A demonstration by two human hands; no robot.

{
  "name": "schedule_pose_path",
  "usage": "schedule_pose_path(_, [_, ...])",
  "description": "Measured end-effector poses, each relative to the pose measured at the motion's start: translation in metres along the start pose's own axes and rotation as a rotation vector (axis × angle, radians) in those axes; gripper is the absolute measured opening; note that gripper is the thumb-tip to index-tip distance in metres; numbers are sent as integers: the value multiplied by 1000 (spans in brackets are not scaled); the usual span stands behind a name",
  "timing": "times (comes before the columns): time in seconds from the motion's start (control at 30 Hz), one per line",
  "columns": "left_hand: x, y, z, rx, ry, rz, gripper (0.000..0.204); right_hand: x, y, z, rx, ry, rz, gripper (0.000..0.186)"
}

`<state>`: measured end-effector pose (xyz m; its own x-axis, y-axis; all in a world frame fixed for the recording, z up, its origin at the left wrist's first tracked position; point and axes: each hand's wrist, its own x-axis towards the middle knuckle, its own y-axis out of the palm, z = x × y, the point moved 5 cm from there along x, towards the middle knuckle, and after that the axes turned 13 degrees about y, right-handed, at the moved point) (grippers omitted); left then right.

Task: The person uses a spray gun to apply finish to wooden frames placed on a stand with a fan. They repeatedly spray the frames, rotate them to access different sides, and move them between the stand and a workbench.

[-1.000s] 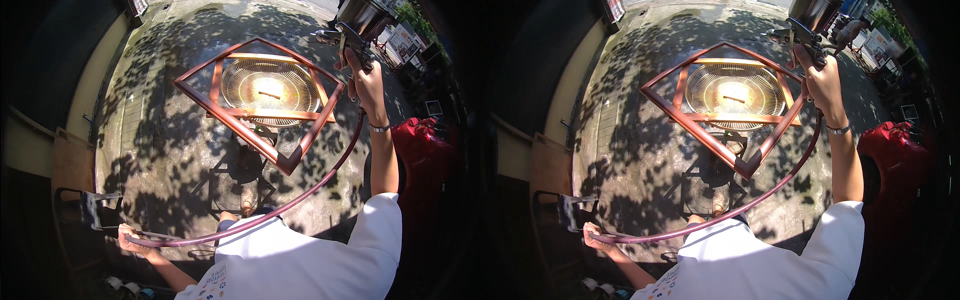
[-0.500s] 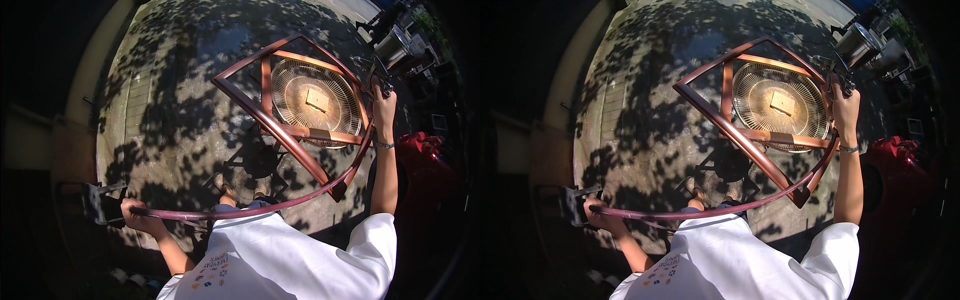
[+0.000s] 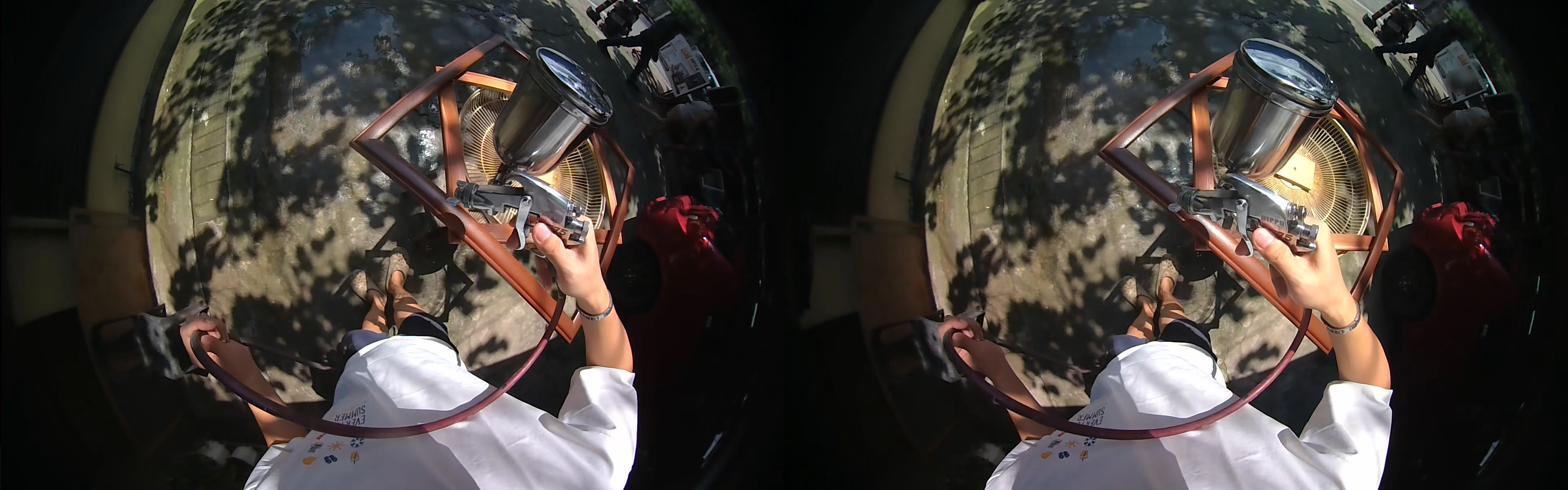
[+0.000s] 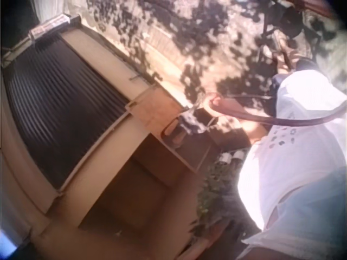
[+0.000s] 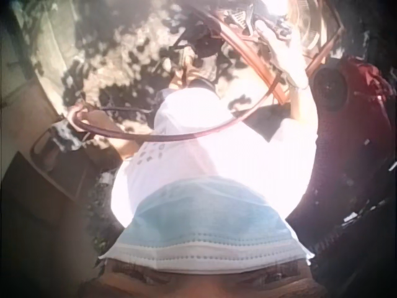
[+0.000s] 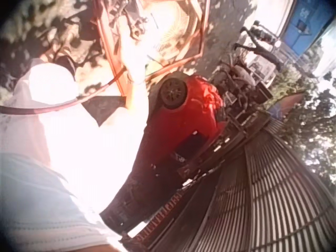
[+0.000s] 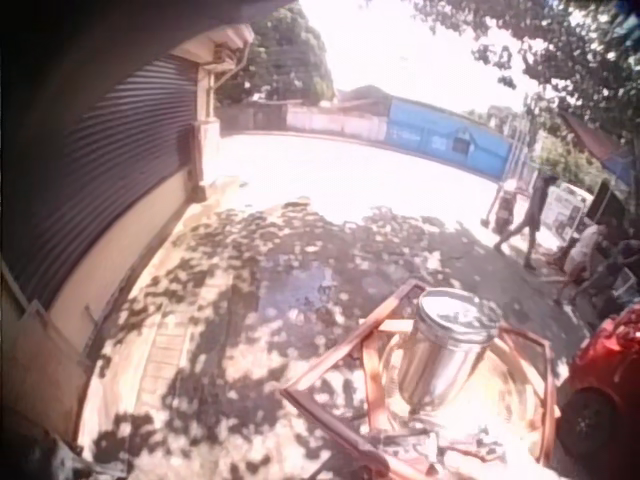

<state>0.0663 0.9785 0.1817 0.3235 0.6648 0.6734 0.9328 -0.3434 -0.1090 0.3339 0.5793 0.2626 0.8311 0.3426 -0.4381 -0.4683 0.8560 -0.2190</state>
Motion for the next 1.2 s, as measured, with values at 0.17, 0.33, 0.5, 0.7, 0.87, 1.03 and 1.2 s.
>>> schedule_pose_path(0.17, [8, 21, -19, -22, 60, 6, 59, 66, -36, 11, -130, -88, -147, 21])
schedule_pose_path(0.33, [10, 44, -56, 12, 155, 25, 57, 149, -107, 1, -227, -79, -290, 30])
schedule_pose_path(0.5, [7, 54, -78, -8, 216, 13, 51, 213, -158, -6, -195, -135, -334, 31])
schedule_pose_path(0.7, [2, 88, -112, 69, 338, 46, 54, 282, -215, -18, -161, -147, -442, 41])
schedule_pose_path(0.87, [-6, 103, -130, 148, 426, 74, 55, 322, -242, -14, -168, -167, -591, 49])
schedule_pose_path(1.03, [-7, 110, -136, 189, 502, 120, 51, 339, -282, 16, -273, -216, -878, 49])
schedule_pose_path(1.2, [-10, 113, -124, 71, 501, 268, 37, 343, -286, 48, -453, -137, -789, 48])
